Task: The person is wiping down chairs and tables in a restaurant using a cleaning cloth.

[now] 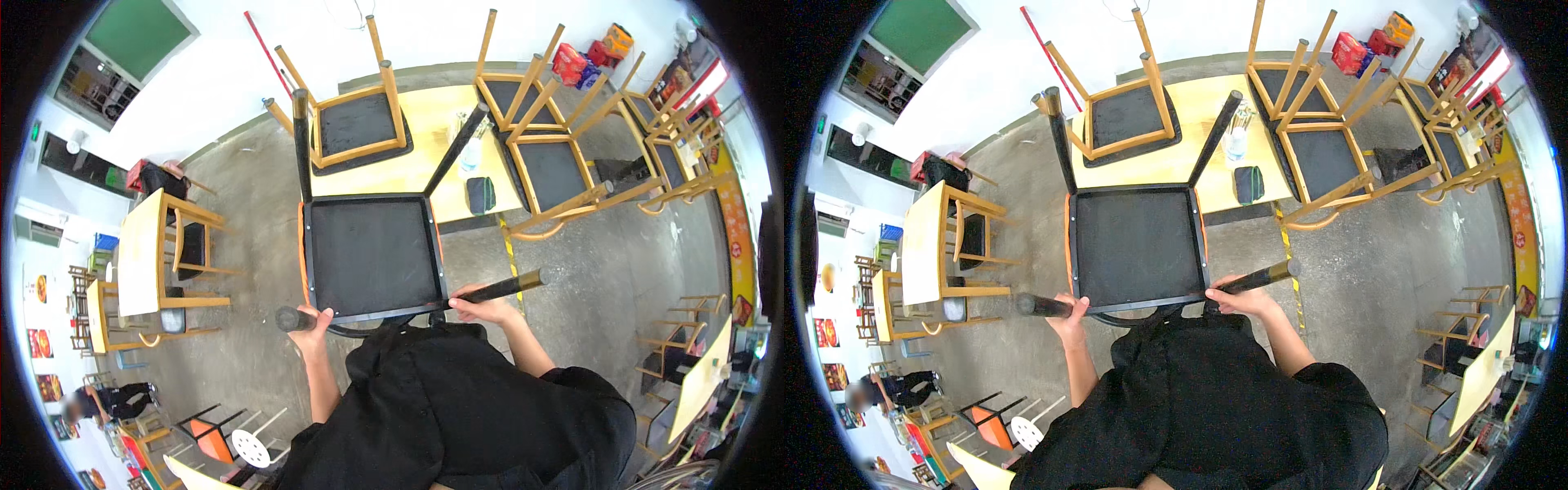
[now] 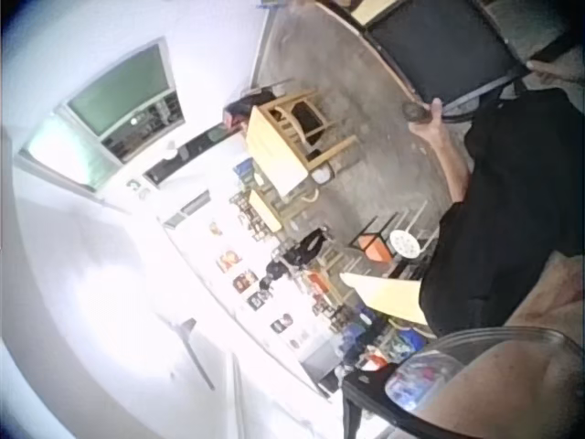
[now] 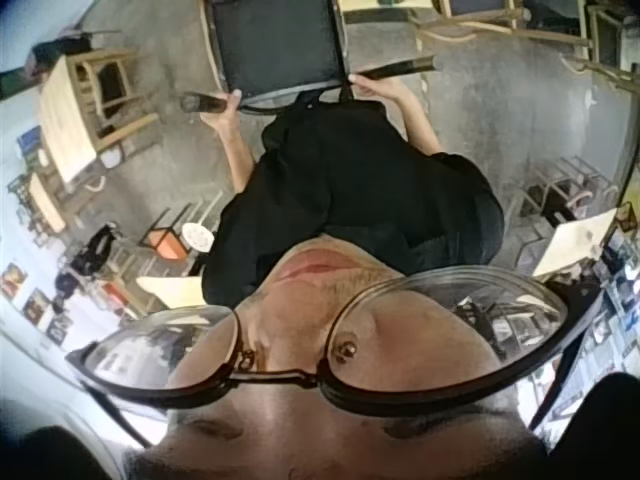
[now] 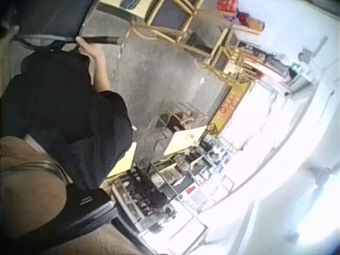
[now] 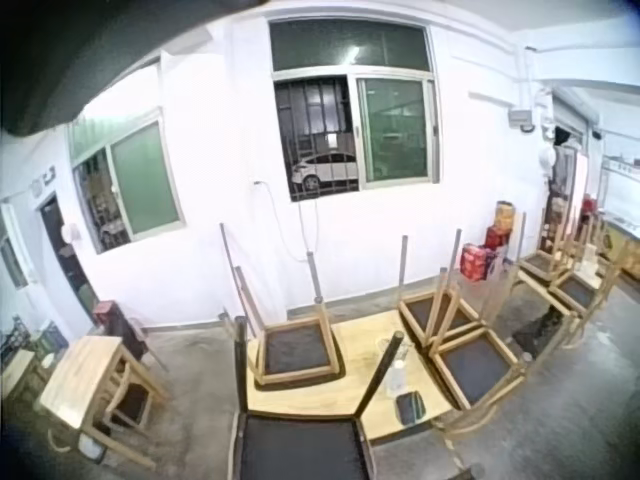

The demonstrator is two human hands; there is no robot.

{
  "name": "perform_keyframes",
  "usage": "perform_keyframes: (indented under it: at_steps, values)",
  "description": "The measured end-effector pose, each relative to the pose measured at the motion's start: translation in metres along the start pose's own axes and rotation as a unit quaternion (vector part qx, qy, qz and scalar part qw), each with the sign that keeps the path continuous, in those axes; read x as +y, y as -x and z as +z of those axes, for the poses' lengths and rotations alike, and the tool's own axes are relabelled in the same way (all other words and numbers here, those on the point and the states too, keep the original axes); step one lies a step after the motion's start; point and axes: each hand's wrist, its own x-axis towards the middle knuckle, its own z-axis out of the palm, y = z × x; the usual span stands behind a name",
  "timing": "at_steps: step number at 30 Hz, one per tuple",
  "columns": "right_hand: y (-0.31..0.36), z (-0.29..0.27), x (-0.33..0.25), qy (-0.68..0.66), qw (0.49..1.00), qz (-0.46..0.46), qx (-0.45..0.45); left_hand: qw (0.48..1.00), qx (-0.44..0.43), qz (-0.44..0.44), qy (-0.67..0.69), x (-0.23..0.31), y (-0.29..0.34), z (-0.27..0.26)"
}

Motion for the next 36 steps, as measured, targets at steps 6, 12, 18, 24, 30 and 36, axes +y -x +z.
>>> perform_keyframes:
  at_steps: [6, 12, 18, 24, 30, 36]
  values:
    - [-0.04, 0.03, -0.008, 0.019, 0.998, -0.037, 0.044, 0.998, -0.033, -0.056, -0.016, -0.035, -0.045, -0.022]
    - [-0.091, 0.054, -0.031, 0.198, 0.965, -0.131, 0.111, 0.989, -0.054, -0.104, -0.095, -0.075, -0.09, -0.046]
    - [-0.125, 0.068, -0.046, 0.254, 0.926, -0.214, 0.177, 0.973, -0.07, -0.147, -0.165, -0.139, -0.119, -0.07]
    - [-0.139, 0.074, -0.05, 0.273, 0.914, -0.216, 0.211, 0.953, -0.053, -0.297, -0.013, -0.182, -0.108, -0.069]
    - [-0.153, 0.078, -0.045, 0.268, 0.915, -0.188, 0.237, 0.97, -0.045, -0.238, 0.01, -0.188, -0.121, -0.059]
    - [-0.174, 0.072, -0.051, 0.262, 0.926, -0.129, 0.239, 0.961, -0.017, -0.273, 0.03, -0.18, -0.141, -0.046]
